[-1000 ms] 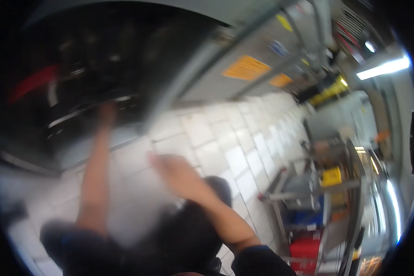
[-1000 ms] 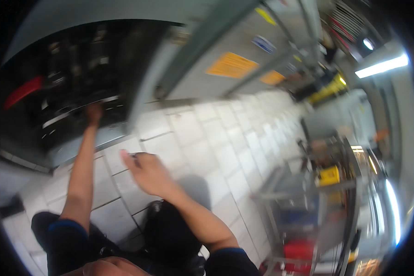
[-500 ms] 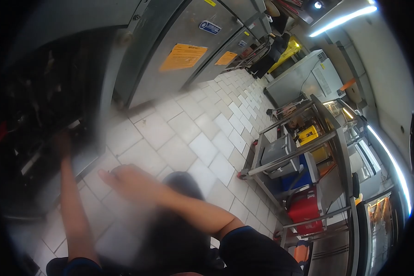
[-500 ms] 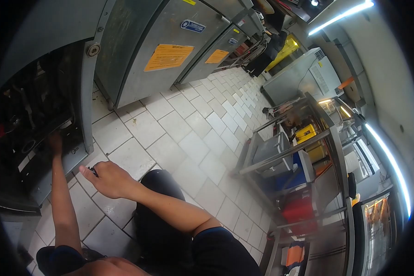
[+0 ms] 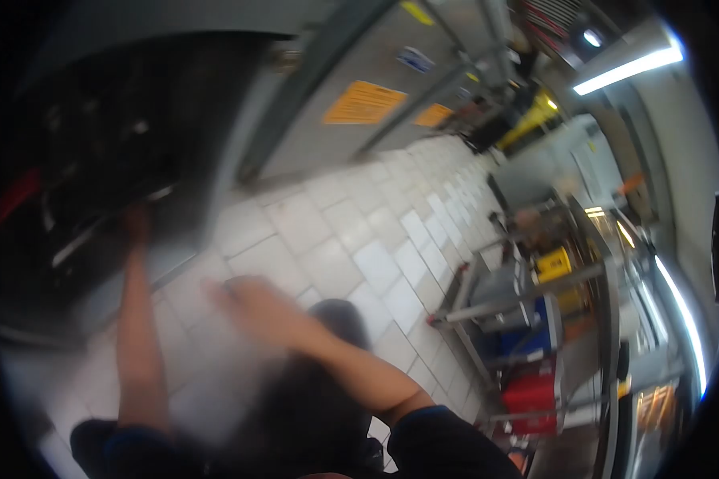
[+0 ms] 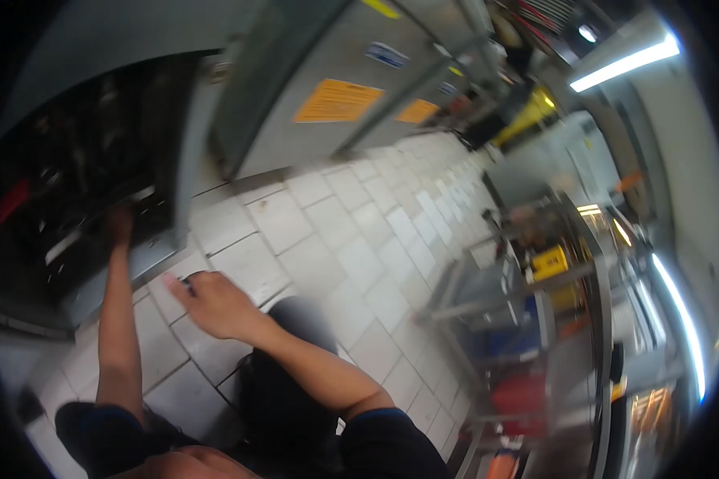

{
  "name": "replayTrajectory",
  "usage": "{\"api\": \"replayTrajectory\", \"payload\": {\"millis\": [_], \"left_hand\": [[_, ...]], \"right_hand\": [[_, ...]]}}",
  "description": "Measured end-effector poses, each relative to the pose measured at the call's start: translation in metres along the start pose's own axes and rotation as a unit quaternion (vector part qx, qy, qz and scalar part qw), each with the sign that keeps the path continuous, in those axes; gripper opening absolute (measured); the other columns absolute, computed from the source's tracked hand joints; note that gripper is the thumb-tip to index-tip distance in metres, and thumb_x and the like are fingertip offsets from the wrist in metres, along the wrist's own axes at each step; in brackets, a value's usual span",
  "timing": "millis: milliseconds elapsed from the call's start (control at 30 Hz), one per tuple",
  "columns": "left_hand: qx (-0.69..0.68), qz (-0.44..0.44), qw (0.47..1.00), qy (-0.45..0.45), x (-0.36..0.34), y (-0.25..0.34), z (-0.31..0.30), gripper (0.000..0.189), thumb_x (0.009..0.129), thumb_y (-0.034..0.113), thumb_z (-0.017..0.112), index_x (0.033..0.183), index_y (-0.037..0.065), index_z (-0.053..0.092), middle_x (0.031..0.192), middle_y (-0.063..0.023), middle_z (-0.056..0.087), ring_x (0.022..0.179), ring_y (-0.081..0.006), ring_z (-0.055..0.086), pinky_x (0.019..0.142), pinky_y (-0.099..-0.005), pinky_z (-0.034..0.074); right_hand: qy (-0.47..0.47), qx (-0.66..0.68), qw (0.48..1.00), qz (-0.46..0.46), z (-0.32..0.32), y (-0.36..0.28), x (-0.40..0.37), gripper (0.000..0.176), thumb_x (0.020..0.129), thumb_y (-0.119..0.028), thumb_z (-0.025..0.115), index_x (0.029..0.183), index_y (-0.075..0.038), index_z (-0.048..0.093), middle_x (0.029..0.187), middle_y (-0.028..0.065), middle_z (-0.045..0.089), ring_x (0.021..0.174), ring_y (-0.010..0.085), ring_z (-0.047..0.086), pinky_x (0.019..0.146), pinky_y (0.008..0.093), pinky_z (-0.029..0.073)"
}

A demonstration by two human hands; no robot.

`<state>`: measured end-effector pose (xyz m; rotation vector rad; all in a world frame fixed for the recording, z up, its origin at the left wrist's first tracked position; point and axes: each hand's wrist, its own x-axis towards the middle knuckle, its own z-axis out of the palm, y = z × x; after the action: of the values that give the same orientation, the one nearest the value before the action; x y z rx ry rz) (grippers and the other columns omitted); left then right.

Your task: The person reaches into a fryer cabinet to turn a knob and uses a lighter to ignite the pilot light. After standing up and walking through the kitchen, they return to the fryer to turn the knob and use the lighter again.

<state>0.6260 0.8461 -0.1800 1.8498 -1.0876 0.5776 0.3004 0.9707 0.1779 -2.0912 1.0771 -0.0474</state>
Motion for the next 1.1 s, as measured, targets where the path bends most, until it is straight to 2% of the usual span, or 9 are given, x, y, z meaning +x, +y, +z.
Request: {"api": "replayTrajectory", "payload": {"millis": [33, 100, 167, 233, 267, 400, 600, 700, 1100], "left_hand": [[0.153, 0.007, 0.982, -0.109, 0.008, 0.024, -0.021, 0.018, 0.078, 0.011, 0.051, 0.091, 0.003, 0.059, 0.093, -0.0184, 0.058, 0.091, -0.0347, 0.053, 0.083, -0.0406, 0.040], [0.060, -0.007, 0.994, -0.093, 0.003, 0.034, -0.025, 0.020, 0.076, 0.010, 0.051, 0.094, 0.004, 0.058, 0.096, -0.0189, 0.057, 0.090, -0.0351, 0.052, 0.082, -0.0430, 0.040], [0.046, -0.067, 0.987, -0.141, 0.019, 0.064, -0.050, 0.018, 0.074, 0.010, 0.051, 0.089, 0.005, 0.060, 0.091, -0.0177, 0.058, 0.086, -0.0339, 0.053, 0.079, -0.0437, 0.040], [0.067, -0.055, 0.993, -0.084, 0.027, 0.080, -0.061, 0.016, 0.072, 0.011, 0.051, 0.084, 0.006, 0.061, 0.085, -0.0165, 0.059, 0.081, -0.0327, 0.055, 0.076, -0.0443, 0.041], [0.096, 0.001, 0.995, 0.026, 0.021, 0.072, -0.047, 0.015, 0.074, 0.014, 0.049, 0.073, 0.010, 0.064, 0.072, -0.0126, 0.062, 0.068, -0.0287, 0.060, 0.068, -0.0436, 0.044], [0.111, 0.036, 0.991, 0.060, 0.031, 0.082, -0.063, 0.015, 0.073, 0.013, 0.049, 0.072, 0.010, 0.064, 0.072, -0.0130, 0.062, 0.067, -0.0284, 0.060, 0.066, -0.0432, 0.044], [0.047, -0.023, 0.995, 0.087, 0.035, 0.086, -0.064, 0.014, 0.071, 0.015, 0.051, 0.069, 0.011, 0.065, 0.068, -0.0113, 0.062, 0.065, -0.0269, 0.061, 0.062, -0.0419, 0.045], [0.066, -0.048, 0.997, 0.017, 0.033, 0.084, -0.062, 0.013, 0.069, 0.015, 0.052, 0.068, 0.012, 0.064, 0.064, -0.0098, 0.061, 0.061, -0.0262, 0.061, 0.057, -0.0413, 0.045], [0.021, -0.057, 0.997, 0.043, 0.036, 0.087, -0.064, 0.011, 0.070, 0.015, 0.052, 0.067, 0.012, 0.063, 0.062, -0.0092, 0.060, 0.058, -0.0262, 0.060, 0.054, -0.0404, 0.046]], "right_hand": [[-0.017, 0.009, 1.000, 0.014, -0.004, -0.005, 0.000, 0.062, 0.087, -0.047, 0.037, 0.059, 0.007, 0.047, 0.060, 0.0273, 0.049, 0.065, 0.0394, 0.053, 0.064, 0.0424, 0.041], [-0.011, -0.001, 1.000, 0.009, -0.001, 0.002, 0.008, 0.061, 0.087, -0.047, 0.038, 0.060, 0.007, 0.047, 0.060, 0.0265, 0.049, 0.062, 0.0391, 0.051, 0.060, 0.0427, 0.039], [-0.011, -0.028, 0.999, 0.019, -0.002, -0.003, 0.006, 0.061, 0.088, -0.047, 0.034, 0.062, 0.006, 0.048, 0.059, 0.0250, 0.048, 0.059, 0.0395, 0.047, 0.058, 0.0420, 0.038], [-0.045, -0.010, 0.999, 0.007, -0.003, -0.006, 0.005, 0.059, 0.089, -0.046, 0.032, 0.065, 0.005, 0.049, 0.064, 0.0249, 0.049, 0.063, 0.0382, 0.047, 0.063, 0.0419, 0.038], [-0.053, -0.011, 0.998, 0.015, -0.004, -0.008, 0.005, 0.058, 0.089, -0.046, 0.032, 0.067, 0.005, 0.050, 0.067, 0.0251, 0.050, 0.066, 0.0381, 0.048, 0.065, 0.0419, 0.037], [-0.081, -0.028, 0.996, 0.026, -0.004, -0.014, 0.004, 0.053, 0.089, -0.043, 0.033, 0.074, 0.004, 0.052, 0.074, 0.0248, 0.053, 0.073, 0.0396, 0.048, 0.069, 0.0419, 0.037], [-0.083, -0.054, 0.995, 0.019, -0.005, -0.014, 0.005, 0.049, 0.089, -0.039, 0.034, 0.077, 0.004, 0.054, 0.081, 0.0247, 0.055, 0.080, 0.0415, 0.048, 0.072, 0.0423, 0.037], [-0.085, -0.055, 0.995, 0.017, -0.004, -0.014, 0.005, 0.047, 0.089, -0.038, 0.035, 0.080, 0.004, 0.054, 0.083, 0.0249, 0.055, 0.083, 0.0418, 0.048, 0.073, 0.0423, 0.037], [-0.091, -0.046, 0.995, 0.020, -0.007, -0.014, 0.005, 0.043, 0.089, -0.035, 0.036, 0.086, 0.003, 0.055, 0.086, 0.0247, 0.055, 0.085, 0.0417, 0.049, 0.075, 0.0417, 0.038]]}}
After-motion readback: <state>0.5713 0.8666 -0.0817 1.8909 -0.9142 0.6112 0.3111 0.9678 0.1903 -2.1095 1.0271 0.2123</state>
